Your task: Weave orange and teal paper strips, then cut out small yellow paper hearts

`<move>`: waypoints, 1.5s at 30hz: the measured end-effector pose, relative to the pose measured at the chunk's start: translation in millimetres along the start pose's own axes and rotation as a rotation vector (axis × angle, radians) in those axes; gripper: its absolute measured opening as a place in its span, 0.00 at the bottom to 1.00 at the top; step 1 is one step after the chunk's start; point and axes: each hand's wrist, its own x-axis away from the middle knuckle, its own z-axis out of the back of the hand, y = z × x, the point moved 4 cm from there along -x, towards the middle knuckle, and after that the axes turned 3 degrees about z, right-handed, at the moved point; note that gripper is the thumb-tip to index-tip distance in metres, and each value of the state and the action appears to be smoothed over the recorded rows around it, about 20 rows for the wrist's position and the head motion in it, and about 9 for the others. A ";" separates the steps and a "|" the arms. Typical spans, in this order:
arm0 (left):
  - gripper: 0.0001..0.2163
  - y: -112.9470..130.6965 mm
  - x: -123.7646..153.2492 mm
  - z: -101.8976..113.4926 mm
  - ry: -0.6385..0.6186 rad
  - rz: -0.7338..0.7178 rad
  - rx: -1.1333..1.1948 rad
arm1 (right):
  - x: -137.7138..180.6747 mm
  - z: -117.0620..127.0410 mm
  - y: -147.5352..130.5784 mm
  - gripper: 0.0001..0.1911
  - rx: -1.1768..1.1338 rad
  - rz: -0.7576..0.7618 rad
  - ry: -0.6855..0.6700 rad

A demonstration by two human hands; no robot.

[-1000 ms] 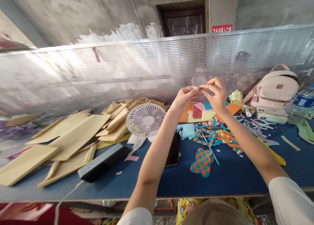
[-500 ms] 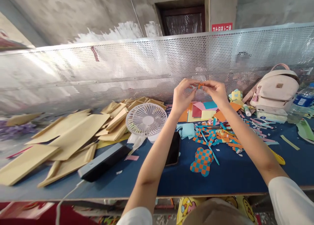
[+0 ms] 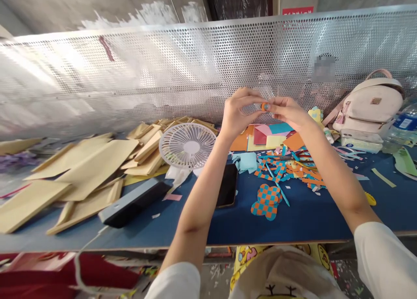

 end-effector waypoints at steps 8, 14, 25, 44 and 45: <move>0.06 -4.0 0.9 -1.3 0.058 0.077 0.058 | 1.0 4.9 3.1 0.21 -0.028 -0.077 0.118; 0.08 -8.0 2.7 -2.5 0.069 0.136 0.135 | 1.2 5.3 -1.3 0.19 0.025 -0.024 0.122; 0.07 -9.6 3.0 -7.9 0.082 0.096 -0.018 | 1.9 3.2 -12.1 0.21 0.147 0.068 0.124; 0.02 64.4 42.1 19.6 -0.153 0.148 0.176 | 91.7 -168.7 70.6 0.20 0.666 0.243 -0.653; 0.02 66.3 52.5 18.3 -0.180 0.143 0.213 | 92.9 -168.2 72.0 0.20 0.672 0.246 -0.647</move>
